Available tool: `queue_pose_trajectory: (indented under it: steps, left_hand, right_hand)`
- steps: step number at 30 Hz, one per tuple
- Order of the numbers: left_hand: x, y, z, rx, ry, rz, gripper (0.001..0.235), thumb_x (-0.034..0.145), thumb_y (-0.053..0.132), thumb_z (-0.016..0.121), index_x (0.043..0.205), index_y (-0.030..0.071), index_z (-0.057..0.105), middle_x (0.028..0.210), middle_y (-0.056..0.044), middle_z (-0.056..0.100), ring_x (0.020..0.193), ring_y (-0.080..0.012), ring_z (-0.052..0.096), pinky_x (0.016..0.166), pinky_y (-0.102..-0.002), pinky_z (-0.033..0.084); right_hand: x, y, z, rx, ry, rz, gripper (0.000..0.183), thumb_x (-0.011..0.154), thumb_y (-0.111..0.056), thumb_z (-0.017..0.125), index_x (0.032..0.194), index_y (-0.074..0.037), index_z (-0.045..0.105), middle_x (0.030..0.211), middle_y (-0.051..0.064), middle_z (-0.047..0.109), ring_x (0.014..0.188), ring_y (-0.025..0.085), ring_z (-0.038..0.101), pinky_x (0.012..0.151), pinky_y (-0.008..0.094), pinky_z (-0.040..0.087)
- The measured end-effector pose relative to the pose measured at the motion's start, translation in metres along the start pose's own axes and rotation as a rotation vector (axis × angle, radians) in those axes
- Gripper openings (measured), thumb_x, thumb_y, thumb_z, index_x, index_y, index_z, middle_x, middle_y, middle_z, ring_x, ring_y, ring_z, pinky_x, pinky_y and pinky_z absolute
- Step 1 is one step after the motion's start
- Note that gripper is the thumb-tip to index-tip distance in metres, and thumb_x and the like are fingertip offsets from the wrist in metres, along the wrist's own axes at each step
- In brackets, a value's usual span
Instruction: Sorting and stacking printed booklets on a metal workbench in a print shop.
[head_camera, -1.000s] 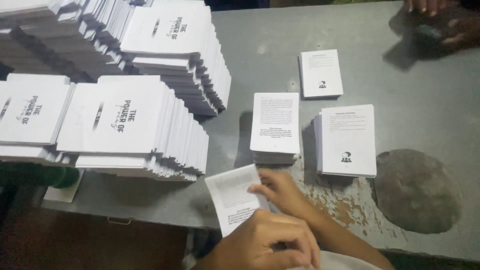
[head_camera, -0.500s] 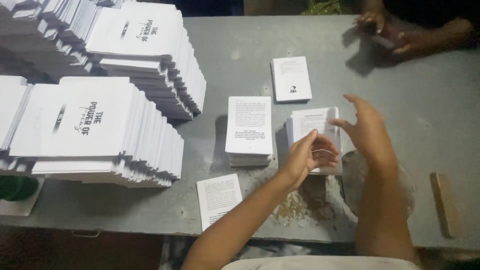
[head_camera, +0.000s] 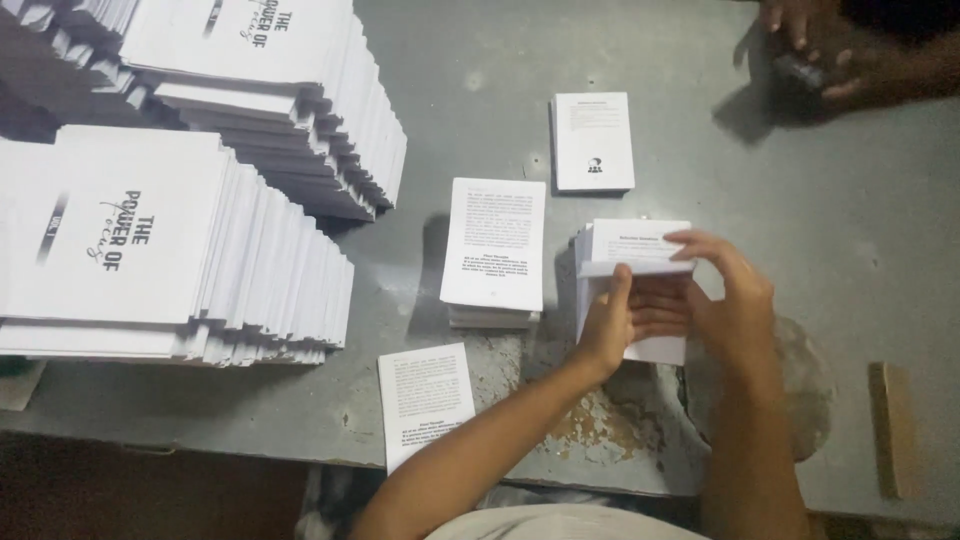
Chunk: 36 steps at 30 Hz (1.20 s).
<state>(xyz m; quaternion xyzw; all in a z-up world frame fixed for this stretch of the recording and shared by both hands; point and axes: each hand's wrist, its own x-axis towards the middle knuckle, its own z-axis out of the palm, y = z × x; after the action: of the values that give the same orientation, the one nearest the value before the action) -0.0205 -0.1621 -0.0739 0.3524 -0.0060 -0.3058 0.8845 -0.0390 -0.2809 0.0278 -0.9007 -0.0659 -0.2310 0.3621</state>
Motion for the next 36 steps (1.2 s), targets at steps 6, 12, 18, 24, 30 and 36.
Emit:
queue_pose_trajectory:
  steps: [6, 12, 18, 24, 30, 36]
  left_hand:
    - [-0.033, 0.051, 0.040, 0.220, 0.129, 0.174, 0.075, 0.106, 0.055, 0.050, 0.141, -0.009, 0.033, 0.132, -0.038, 0.051, 0.105, -0.0467, 0.065, 0.082, -0.053, 0.061]
    - [-0.026, 0.013, 0.010, 0.315, 0.019, 0.220, 0.067, 0.102, 0.050, 0.039, 0.153, 0.007, 0.037, 0.145, -0.021, 0.053, 0.130, -0.0395, 0.058, 0.100, -0.047, 0.058]
    - [-0.023, 0.005, 0.004, 0.267, 0.001, 0.239, 0.065, 0.103, 0.041, 0.039, 0.155, 0.003, 0.034, 0.149, -0.023, 0.049, 0.134, -0.0389, 0.053, 0.100, -0.042, 0.057]
    - [-0.036, 0.024, 0.004, 0.234, -0.147, 0.134, 0.056, 0.117, 0.041, 0.026, 0.120, -0.002, 0.062, 0.095, -0.018, 0.071, 0.080, -0.0285, 0.071, 0.071, -0.037, 0.064]
    - [-0.153, 0.147, -0.022, 0.751, -0.218, 0.112, 0.030, 0.109, 0.032, 0.048, 0.102, 0.010, 0.067, 0.100, -0.008, 0.075, 0.084, -0.0148, 0.074, 0.070, -0.022, 0.063]
    - [-0.298, 0.184, -0.116, 1.208, 0.739, -0.350, 0.053, 0.099, 0.049, 0.055, 0.060, 0.015, 0.066, 0.058, 0.004, 0.068, 0.054, -0.0101, 0.062, 0.067, -0.026, 0.047]
  right_hand:
    - [-0.024, 0.018, 0.010, 0.389, 0.034, 0.119, 0.029, 0.086, 0.030, 0.055, 0.090, 0.002, 0.064, 0.105, 0.022, 0.074, 0.107, 0.038, 0.073, 0.098, 0.051, 0.057]
    - [-0.030, 0.043, 0.008, 0.441, -0.043, -0.052, 0.038, 0.074, 0.020, 0.042, 0.100, 0.000, 0.062, 0.117, 0.025, 0.070, 0.114, 0.037, 0.071, 0.092, 0.040, 0.065]
    - [-0.016, 0.009, -0.001, 0.460, -0.155, 0.110, 0.038, 0.088, 0.016, 0.049, 0.125, 0.007, 0.056, 0.123, 0.021, 0.068, 0.115, 0.030, 0.069, 0.107, 0.039, 0.058]
    - [-0.038, 0.056, 0.001, 0.041, -0.157, -0.051, 0.047, 0.089, 0.017, 0.048, 0.123, -0.007, 0.071, 0.098, 0.009, 0.075, 0.048, 0.007, 0.047, 0.046, 0.019, 0.039]
    - [-0.059, 0.057, 0.005, 0.010, -0.063, 0.056, 0.006, 0.112, 0.006, 0.065, 0.109, 0.009, 0.068, 0.100, 0.021, 0.069, 0.082, 0.028, 0.065, 0.073, 0.037, 0.053]
    - [-0.077, -0.103, 0.013, 0.242, -0.040, 0.743, 0.032, 0.101, -0.008, 0.062, 0.133, -0.001, 0.060, 0.116, 0.013, 0.067, 0.103, 0.021, 0.063, 0.088, 0.029, 0.048]
